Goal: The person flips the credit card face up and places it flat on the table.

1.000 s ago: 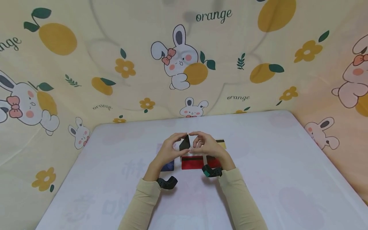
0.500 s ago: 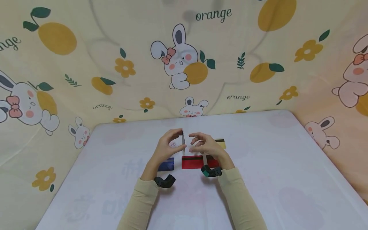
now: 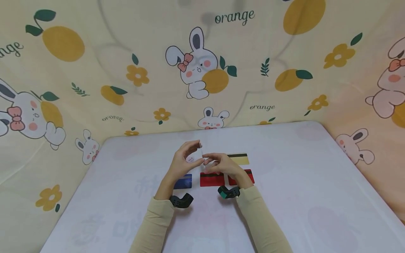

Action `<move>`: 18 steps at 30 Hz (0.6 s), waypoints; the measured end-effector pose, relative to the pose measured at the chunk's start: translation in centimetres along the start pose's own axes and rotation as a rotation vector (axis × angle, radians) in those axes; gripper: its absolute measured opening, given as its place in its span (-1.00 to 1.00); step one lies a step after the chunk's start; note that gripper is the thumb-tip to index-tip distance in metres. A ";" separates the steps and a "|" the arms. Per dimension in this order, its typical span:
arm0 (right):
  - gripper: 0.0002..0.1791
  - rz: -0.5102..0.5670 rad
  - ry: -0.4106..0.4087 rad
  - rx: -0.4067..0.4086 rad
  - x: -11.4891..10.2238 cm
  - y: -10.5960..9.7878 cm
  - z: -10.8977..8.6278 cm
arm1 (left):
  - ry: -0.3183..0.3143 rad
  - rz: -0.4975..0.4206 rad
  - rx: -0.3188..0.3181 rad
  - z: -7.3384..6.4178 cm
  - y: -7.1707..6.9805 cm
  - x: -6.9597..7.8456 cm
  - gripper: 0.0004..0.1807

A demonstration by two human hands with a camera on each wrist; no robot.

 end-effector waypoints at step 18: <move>-0.39 -0.017 -0.002 0.074 0.0 -0.9 0.0 | -0.065 -0.019 0.003 -0.4 -1.2 3.3 -0.37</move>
Point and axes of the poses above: each hand's wrist, its own z-axis towards the middle knuckle, its own y-axis out of the palm, x = y × z, the point moved 6 cm from there along z, towards the middle knuckle, and after that the axes turned 5 degrees about z, right-handed, at the moved point
